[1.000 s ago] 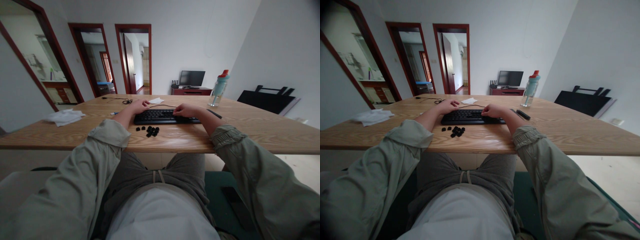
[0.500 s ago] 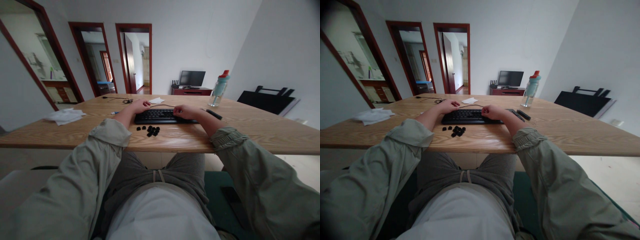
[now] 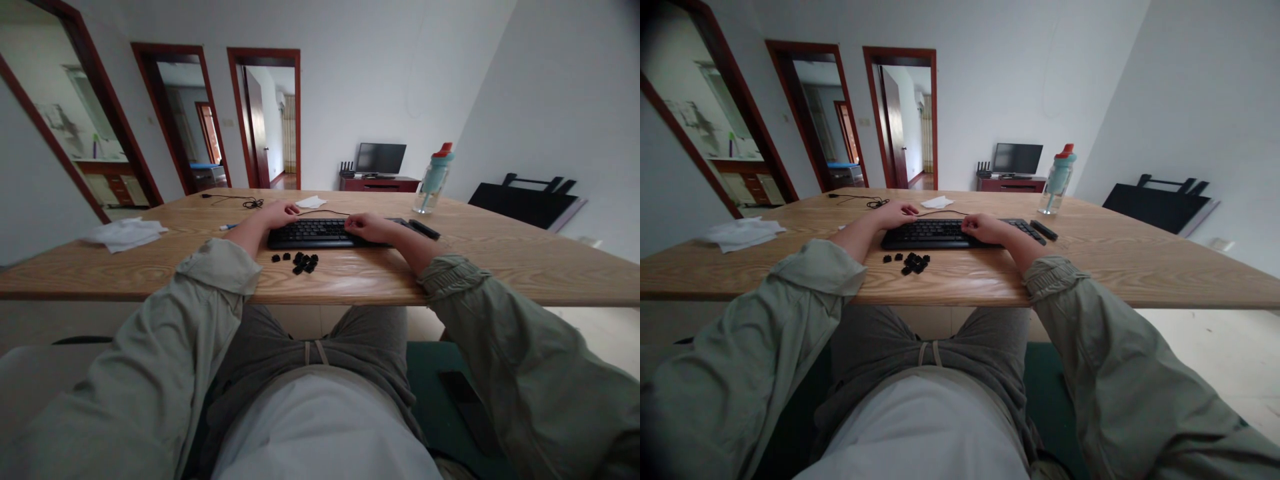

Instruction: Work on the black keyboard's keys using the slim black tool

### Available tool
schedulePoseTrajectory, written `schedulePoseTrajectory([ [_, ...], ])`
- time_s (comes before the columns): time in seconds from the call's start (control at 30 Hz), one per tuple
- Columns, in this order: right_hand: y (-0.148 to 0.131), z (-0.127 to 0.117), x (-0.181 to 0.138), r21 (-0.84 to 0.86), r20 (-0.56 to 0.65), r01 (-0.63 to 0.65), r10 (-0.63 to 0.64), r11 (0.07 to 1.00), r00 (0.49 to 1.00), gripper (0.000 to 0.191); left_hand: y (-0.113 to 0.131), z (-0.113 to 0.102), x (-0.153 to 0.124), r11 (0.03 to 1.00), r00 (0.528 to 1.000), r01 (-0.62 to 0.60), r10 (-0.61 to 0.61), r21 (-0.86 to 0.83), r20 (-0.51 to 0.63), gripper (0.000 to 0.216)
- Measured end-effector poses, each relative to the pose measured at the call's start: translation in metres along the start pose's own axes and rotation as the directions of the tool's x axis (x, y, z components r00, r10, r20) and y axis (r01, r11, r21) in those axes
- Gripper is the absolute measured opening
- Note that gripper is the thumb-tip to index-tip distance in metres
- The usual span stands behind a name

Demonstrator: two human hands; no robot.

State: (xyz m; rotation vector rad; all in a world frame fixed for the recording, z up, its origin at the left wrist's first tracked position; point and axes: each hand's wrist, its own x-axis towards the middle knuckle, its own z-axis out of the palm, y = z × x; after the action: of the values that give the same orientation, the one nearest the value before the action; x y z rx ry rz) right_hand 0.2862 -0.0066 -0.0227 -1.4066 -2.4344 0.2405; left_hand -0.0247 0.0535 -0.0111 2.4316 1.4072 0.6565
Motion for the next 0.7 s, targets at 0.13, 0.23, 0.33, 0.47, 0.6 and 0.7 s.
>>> schedulePoseTrajectory([
  [0.13, 0.001, -0.004, -0.001, 0.036, 0.030, -0.015, 0.014, 0.999, 0.999, 0.027, 0.004, -0.001, -0.003, 0.999, 0.999, 0.053, -0.053, -0.014, 0.014, 0.043],
  [0.23, -0.003, -0.008, -0.004, 0.057, 0.025, -0.037, 0.035, 0.998, 0.999, 0.029, 0.006, -0.002, -0.003, 0.997, 0.997, 0.069, -0.068, -0.028, 0.038, 0.043],
  [0.33, -0.008, -0.011, -0.008, 0.041, 0.022, -0.067, 0.067, 0.997, 0.998, 0.030, 0.007, -0.002, -0.003, 0.997, 0.997, 0.064, -0.062, -0.031, 0.042, 0.039],
  [0.47, -0.011, -0.014, -0.015, 0.014, 0.001, -0.066, 0.066, 0.998, 0.998, 0.030, 0.010, -0.003, -0.005, 0.997, 0.997, 0.068, -0.067, -0.025, 0.040, 0.040],
  [0.6, -0.008, -0.014, -0.016, 0.020, -0.004, -0.058, 0.059, 0.998, 0.998, 0.030, 0.011, -0.004, -0.006, 0.995, 0.994, 0.098, -0.098, -0.001, 0.043, 0.041],
  [0.7, -0.006, -0.015, -0.013, -0.017, 0.022, -0.070, 0.070, 0.997, 0.997, 0.032, 0.010, -0.004, -0.005, 0.996, 0.995, 0.084, -0.084, -0.005, 0.052, 0.040],
])
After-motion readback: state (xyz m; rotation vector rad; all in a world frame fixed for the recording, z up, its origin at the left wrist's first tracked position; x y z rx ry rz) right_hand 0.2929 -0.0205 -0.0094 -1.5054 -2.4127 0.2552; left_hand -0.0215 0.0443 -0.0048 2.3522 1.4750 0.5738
